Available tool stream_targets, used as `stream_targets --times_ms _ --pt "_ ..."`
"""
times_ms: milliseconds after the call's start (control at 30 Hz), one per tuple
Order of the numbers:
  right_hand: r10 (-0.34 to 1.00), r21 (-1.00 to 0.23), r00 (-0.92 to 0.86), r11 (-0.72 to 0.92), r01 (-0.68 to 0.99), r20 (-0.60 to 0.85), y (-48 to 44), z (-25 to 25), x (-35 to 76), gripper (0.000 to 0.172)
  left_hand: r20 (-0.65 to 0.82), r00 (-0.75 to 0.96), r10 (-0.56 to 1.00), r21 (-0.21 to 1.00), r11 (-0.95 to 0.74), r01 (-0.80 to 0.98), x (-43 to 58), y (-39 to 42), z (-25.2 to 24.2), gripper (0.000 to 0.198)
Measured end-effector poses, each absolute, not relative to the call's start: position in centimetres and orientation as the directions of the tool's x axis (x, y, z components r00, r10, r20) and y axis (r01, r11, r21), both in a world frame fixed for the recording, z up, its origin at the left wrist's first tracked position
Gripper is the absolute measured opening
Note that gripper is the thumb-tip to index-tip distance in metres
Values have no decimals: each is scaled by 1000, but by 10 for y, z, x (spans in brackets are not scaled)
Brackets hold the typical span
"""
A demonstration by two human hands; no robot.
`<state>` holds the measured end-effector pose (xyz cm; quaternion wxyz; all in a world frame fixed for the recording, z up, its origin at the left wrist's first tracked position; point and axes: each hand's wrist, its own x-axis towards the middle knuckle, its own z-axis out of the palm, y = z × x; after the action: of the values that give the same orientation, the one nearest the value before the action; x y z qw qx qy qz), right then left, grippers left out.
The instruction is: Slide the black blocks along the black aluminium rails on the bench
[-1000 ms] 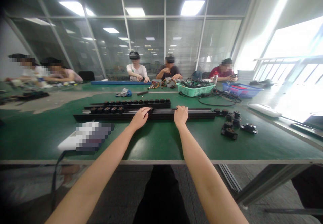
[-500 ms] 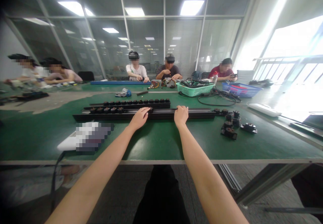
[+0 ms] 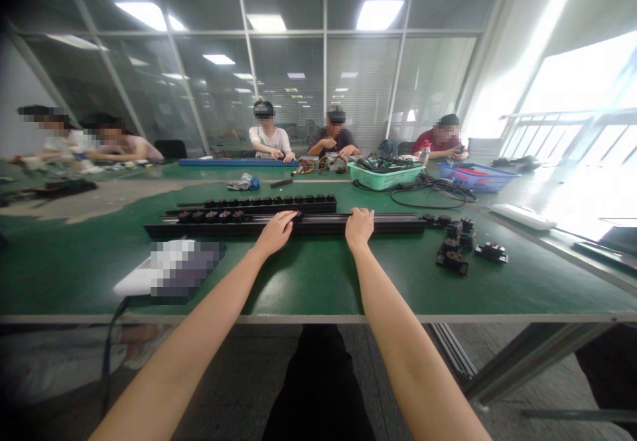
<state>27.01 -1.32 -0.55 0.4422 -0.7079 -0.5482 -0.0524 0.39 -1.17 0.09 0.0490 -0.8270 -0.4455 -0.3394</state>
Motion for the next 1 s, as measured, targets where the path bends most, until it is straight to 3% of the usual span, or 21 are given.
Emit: stream_targets --times_ms 1000 --pt "699 -561 421 -35 827 578 -8 -12 282 44 589 368 720 230 -586 777 5 -13 2 44"
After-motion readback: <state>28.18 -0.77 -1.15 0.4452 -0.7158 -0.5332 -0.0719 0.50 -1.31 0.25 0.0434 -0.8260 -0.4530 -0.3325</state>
